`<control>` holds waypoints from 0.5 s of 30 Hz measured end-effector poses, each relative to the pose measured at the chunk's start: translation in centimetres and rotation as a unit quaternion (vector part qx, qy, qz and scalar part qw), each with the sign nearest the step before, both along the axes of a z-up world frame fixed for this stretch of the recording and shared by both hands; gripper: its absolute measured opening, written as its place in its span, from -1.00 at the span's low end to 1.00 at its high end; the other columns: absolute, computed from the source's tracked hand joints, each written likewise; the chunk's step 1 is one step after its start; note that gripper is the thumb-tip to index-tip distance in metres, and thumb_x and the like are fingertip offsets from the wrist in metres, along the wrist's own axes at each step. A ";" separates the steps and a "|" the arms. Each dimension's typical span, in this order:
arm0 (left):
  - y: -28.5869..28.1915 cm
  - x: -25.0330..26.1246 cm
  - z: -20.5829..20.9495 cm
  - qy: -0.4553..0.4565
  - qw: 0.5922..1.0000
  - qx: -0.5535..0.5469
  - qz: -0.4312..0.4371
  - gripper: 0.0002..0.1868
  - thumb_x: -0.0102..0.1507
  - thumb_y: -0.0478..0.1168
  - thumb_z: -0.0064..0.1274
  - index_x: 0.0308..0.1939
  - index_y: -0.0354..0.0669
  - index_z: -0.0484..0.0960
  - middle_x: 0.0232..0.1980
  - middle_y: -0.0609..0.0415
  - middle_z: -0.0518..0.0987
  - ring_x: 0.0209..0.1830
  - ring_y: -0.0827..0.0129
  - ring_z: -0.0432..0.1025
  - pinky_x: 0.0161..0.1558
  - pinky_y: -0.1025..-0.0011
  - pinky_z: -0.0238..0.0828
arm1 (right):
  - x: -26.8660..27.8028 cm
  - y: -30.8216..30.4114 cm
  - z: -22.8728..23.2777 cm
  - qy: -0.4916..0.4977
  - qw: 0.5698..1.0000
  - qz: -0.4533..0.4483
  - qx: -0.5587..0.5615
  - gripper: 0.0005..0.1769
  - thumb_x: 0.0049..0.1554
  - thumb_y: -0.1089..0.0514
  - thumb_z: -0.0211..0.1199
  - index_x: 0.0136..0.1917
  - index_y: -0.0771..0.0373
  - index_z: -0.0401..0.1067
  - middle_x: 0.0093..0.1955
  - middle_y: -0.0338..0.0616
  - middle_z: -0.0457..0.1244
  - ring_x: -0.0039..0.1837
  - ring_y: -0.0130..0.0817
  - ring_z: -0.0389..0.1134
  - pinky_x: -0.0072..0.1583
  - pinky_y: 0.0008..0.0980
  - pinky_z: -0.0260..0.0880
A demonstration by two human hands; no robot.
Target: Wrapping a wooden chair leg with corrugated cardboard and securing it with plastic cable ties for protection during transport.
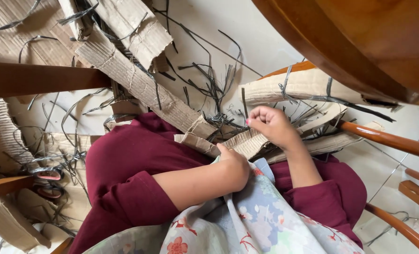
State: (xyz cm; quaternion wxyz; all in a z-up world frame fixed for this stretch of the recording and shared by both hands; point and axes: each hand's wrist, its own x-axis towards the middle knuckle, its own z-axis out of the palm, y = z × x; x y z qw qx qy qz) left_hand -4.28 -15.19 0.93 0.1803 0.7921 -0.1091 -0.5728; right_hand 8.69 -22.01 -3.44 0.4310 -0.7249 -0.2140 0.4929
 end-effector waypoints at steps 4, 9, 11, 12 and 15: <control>-0.5 0.0 1.3 0.016 1.000 0.000 0.003 -0.37 0.31 -0.23 -0.15 0.51 -0.14 0.30 0.53 -0.06 0.28 0.49 -0.39 0.08 0.25 -0.74 -0.19 | -1.5 -0.2 -3.6 -0.265 0.954 0.083 -0.114 -0.62 0.16 0.01 0.35 0.26 -0.09 0.46 -0.36 -0.34 0.34 -0.27 -0.34 0.41 -0.17 -0.35 0.38; -0.8 0.3 1.4 0.037 0.999 0.013 0.023 -0.36 0.34 -0.23 -0.19 0.54 -0.19 0.24 0.57 0.00 0.25 0.50 -0.51 0.02 0.28 -0.73 -0.24 | -4.0 1.2 -5.0 -0.470 0.843 0.257 0.044 -0.48 0.14 0.16 0.29 0.36 -0.14 0.43 -0.20 -0.24 0.25 -0.16 -0.13 0.41 -0.07 -0.14 0.46; -1.1 0.2 0.8 0.032 0.999 0.013 0.024 -0.37 0.34 -0.22 -0.17 0.53 -0.20 0.25 0.56 -0.02 0.27 0.49 -0.52 0.04 0.28 -0.74 -0.24 | -4.0 0.5 -7.7 -0.489 0.833 0.255 0.045 -0.71 0.18 0.08 0.26 0.19 -0.15 0.48 -0.21 -0.33 0.21 -0.16 -0.24 0.39 -0.08 -0.23 0.43; -1.2 0.2 0.5 0.028 0.999 0.013 0.028 -0.37 0.34 -0.22 -0.16 0.52 -0.21 0.27 0.54 -0.03 0.28 0.48 -0.52 0.05 0.28 -0.75 -0.24 | -3.9 0.2 -9.0 -0.506 0.822 0.255 0.047 -0.90 0.23 0.00 0.23 0.02 -0.16 0.52 -0.23 -0.42 0.17 -0.16 -0.35 0.38 -0.10 -0.31 0.41; -1.7 -0.1 -0.5 0.011 1.000 0.016 0.024 -0.37 0.31 -0.24 -0.13 0.50 -0.20 0.32 0.51 -0.06 0.33 0.46 -0.55 0.07 0.27 -0.73 -0.19 | -2.7 0.6 -8.5 -0.456 0.865 0.191 0.092 -0.97 0.13 0.06 0.41 -0.12 -0.05 0.59 -0.19 -0.35 0.28 -0.09 -0.24 0.43 -0.04 -0.28 0.44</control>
